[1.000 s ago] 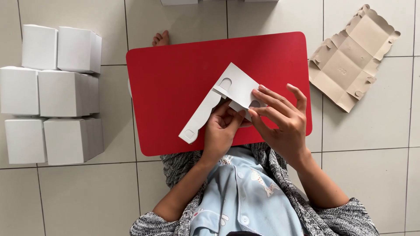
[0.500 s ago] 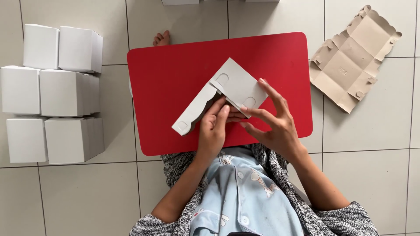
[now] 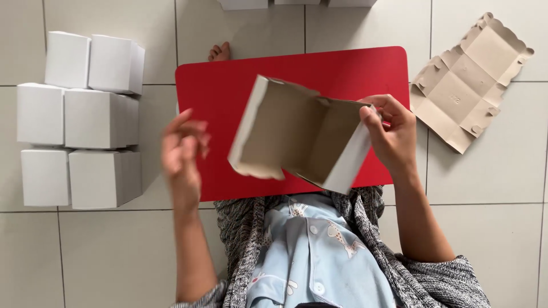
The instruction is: Folding cardboard templates into boxes and stacking them
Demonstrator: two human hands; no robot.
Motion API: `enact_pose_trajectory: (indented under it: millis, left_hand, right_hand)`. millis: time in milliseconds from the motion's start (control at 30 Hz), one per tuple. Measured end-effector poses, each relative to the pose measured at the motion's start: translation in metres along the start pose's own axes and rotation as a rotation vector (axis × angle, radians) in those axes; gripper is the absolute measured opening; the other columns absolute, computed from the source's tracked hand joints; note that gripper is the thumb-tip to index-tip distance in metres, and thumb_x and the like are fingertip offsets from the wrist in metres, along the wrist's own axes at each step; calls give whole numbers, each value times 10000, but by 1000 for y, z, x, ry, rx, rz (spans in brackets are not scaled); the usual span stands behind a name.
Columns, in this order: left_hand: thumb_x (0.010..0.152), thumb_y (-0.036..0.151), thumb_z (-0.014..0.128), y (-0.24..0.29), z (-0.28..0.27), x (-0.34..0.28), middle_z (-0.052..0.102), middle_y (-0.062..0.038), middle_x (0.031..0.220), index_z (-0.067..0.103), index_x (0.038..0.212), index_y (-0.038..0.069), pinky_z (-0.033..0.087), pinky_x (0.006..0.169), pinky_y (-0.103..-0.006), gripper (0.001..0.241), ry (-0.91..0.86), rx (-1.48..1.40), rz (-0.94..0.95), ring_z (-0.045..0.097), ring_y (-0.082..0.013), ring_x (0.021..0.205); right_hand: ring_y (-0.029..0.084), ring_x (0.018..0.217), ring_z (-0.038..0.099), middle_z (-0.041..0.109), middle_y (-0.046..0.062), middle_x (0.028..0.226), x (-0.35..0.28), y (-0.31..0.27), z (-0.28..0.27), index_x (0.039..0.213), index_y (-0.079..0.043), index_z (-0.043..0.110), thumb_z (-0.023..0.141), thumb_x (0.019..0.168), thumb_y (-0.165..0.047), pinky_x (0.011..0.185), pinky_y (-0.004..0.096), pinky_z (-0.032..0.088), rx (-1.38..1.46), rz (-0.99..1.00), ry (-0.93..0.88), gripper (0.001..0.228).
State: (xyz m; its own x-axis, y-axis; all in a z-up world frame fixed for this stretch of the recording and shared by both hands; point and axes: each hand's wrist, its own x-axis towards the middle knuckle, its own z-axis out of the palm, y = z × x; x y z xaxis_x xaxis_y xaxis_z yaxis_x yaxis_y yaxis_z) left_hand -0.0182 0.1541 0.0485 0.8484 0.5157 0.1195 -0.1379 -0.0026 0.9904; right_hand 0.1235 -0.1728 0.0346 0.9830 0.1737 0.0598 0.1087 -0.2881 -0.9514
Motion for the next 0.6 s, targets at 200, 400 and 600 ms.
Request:
enact_pose_trajectory:
  millis: [200,400,600]
  left_hand:
    - [993,697,259,-367,-47,-91,661,-183,1115,507,1449,5,523,683,-312,865,-413,-506,-553,608,-212,814]
    - [969,454,527,-140,59,-49,342,-286,1576,149,1638,35,395,1106,-584,876,-730,-368,-320,440,-422,1350]
    - [945,375,630,-67,92,-39,189,-174,1688,-54,1667,183,366,1186,-505,1013,-795,-243,-184,430,-376,1416]
  right_hand:
    - [64,614,521,615,5,742,1,3,4,959,-145,723,717,990,-292,466,193,466,30,95,-65,150]
    - [164,643,545,629,104,974,-7,-38,21,1032,-88,729,877,862,-290,527,287,508,-201,-90,-114,303]
    - [181,705,487,477,170,1263,-15,-62,33,1248,-23,564,742,990,-149,672,304,507,-114,-212,-117,337]
